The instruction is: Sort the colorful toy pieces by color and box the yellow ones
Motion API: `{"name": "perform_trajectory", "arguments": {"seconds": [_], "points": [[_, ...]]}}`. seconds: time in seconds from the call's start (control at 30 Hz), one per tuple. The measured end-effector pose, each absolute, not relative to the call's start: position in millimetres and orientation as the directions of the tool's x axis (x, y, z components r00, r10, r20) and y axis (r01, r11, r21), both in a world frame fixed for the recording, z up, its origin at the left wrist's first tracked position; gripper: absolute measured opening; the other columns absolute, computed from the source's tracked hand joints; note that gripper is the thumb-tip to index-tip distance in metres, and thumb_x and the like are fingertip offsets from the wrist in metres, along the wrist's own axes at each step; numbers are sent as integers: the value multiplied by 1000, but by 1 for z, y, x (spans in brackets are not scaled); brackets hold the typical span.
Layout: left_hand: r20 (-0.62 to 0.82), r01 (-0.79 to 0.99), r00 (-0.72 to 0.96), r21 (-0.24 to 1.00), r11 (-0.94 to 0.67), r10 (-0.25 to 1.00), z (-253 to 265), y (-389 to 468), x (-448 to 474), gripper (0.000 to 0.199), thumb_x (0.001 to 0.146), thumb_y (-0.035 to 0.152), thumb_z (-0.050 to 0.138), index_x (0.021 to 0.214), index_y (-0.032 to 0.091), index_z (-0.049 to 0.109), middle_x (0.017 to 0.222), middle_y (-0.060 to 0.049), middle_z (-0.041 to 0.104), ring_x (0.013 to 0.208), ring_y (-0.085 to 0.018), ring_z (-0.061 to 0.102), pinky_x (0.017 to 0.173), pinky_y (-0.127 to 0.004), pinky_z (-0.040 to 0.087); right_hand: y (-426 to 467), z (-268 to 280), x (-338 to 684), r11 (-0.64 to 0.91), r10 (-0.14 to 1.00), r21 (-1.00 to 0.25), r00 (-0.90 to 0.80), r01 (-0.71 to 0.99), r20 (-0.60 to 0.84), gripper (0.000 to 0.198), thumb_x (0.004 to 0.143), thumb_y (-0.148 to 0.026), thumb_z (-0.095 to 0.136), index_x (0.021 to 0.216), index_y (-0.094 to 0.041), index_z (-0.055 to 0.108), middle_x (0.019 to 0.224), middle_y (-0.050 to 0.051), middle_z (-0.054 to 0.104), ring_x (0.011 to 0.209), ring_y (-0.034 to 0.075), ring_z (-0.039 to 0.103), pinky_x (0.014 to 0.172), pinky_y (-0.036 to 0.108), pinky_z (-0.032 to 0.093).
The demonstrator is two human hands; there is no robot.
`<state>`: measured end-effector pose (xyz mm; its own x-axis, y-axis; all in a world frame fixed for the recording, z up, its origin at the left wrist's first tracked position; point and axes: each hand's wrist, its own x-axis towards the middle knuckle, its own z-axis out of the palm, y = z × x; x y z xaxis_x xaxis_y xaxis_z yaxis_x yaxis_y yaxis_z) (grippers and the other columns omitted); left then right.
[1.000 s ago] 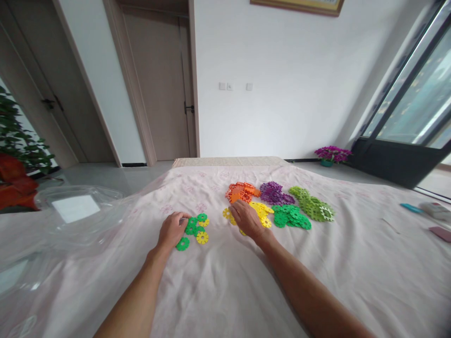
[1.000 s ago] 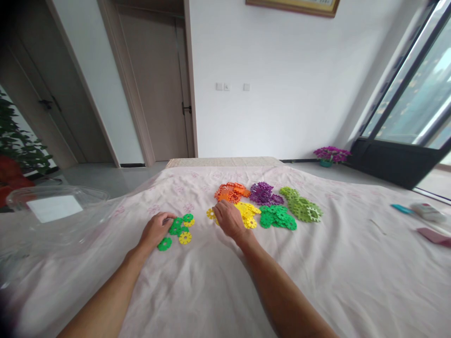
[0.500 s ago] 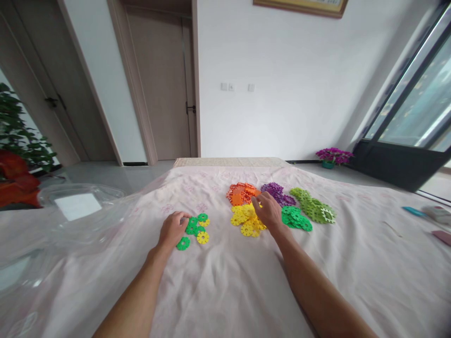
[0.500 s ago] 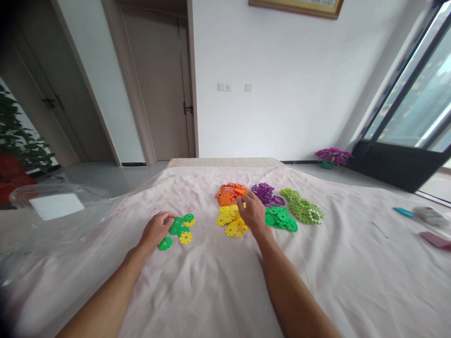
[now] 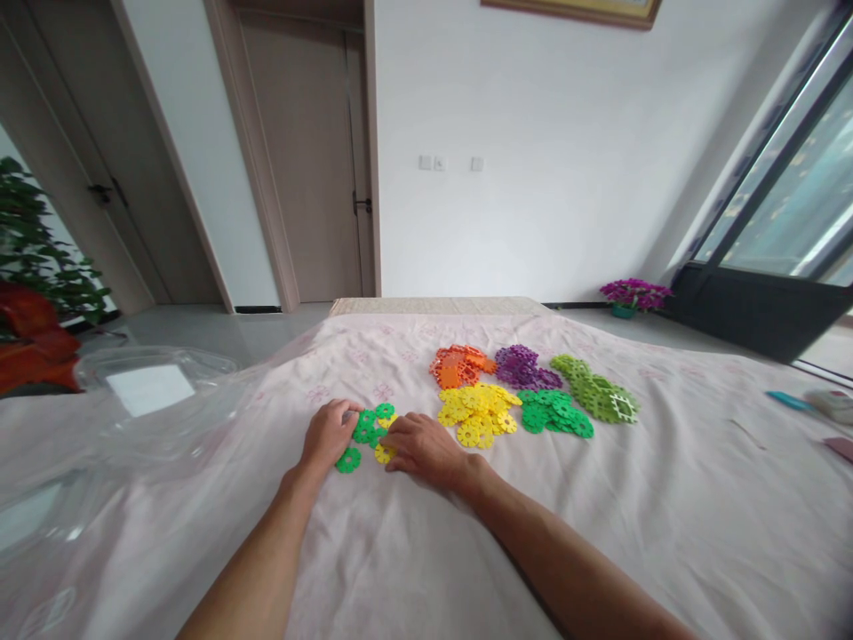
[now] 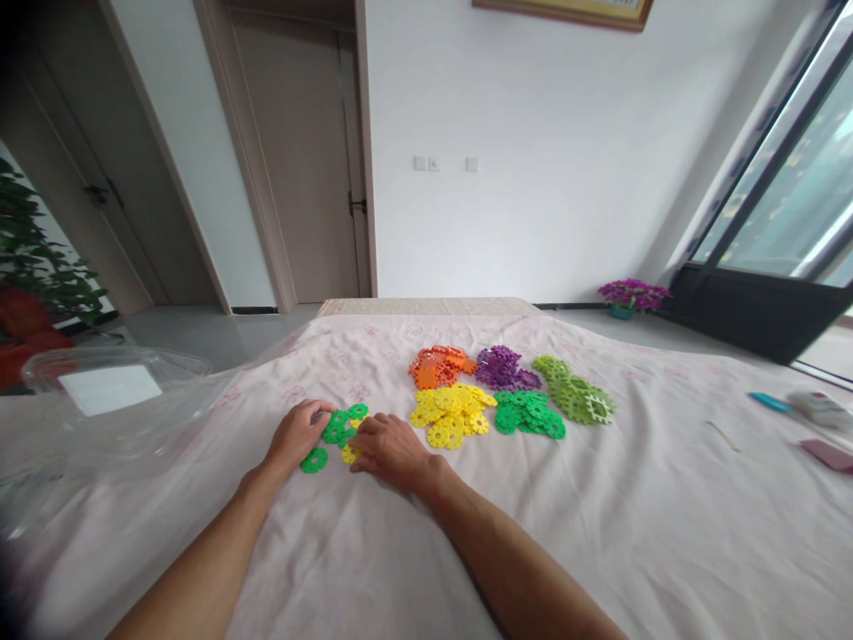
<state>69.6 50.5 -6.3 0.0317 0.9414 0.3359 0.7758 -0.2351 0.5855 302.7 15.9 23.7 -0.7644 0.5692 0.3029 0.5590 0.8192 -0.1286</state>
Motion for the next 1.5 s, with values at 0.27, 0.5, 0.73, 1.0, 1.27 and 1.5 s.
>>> {"name": "perform_trajectory", "arguments": {"seconds": [0.27, 0.5, 0.73, 1.0, 1.27, 1.5], "points": [[340, 771, 43, 587, -248, 940, -7, 50, 70, 24, 82, 22, 49, 93, 23, 71, 104, -3, 72, 102, -19, 63, 94, -30, 46, 16, 20, 305, 758, 644, -158, -687, 633, 336, 27, 102, -31, 45, 98, -20, 68, 92, 5, 70, 83, 16, 62, 78, 27, 45], [312, 758, 42, 609, -233, 949, -9, 52, 69, 24, 83, 22, 50, 95, 23, 71, 104, -3, 72, 102, -19, 63, 92, -30, 47, 39, 33, 349, 486, 825, -390, -263, 782, 500, 27, 100, -26, 42, 105, -21, 68, 102, 5, 72, 93, 18, 66, 83, 28, 47], [336, 768, 45, 590, -248, 941, -12, 54, 68, 24, 84, 22, 49, 93, 23, 71, 103, -3, 72, 102, -18, 63, 94, -29, 46, 60, 42, 411, 151, 839, -391, 92, 908, 537, 25, 94, -24, 46, 98, -23, 71, 95, 5, 72, 86, 20, 63, 73, 28, 39], [383, 794, 109, 521, -312, 917, -12, 55, 69, 24, 85, 22, 50, 96, 24, 72, 105, -3, 71, 102, -19, 63, 95, -31, 46, 55, 37, 403, 233, 802, -241, -46, 942, 596, 19, 92, -23, 53, 96, -23, 72, 101, 7, 69, 96, 23, 54, 83, 34, 37], [364, 827, 305, 357, -434, 880, -16, 53, 79, 37, 92, 42, 54, 124, 28, 66, 135, -6, 61, 128, -23, 51, 112, -39, 34, 34, 25, 334, 697, 690, -197, -573, 689, 442, 24, 94, -18, 54, 111, -25, 69, 109, 5, 67, 100, 19, 54, 88, 33, 38], [373, 852, 311, 297, -430, 874, -16, 52, 78, 38, 95, 35, 47, 126, 24, 65, 136, -8, 60, 128, -24, 52, 113, -41, 35, 28, 19, 306, 689, 706, -119, -624, 715, 336, 26, 100, -35, 49, 118, -26, 65, 111, 6, 62, 100, 20, 51, 86, 34, 36]]}}
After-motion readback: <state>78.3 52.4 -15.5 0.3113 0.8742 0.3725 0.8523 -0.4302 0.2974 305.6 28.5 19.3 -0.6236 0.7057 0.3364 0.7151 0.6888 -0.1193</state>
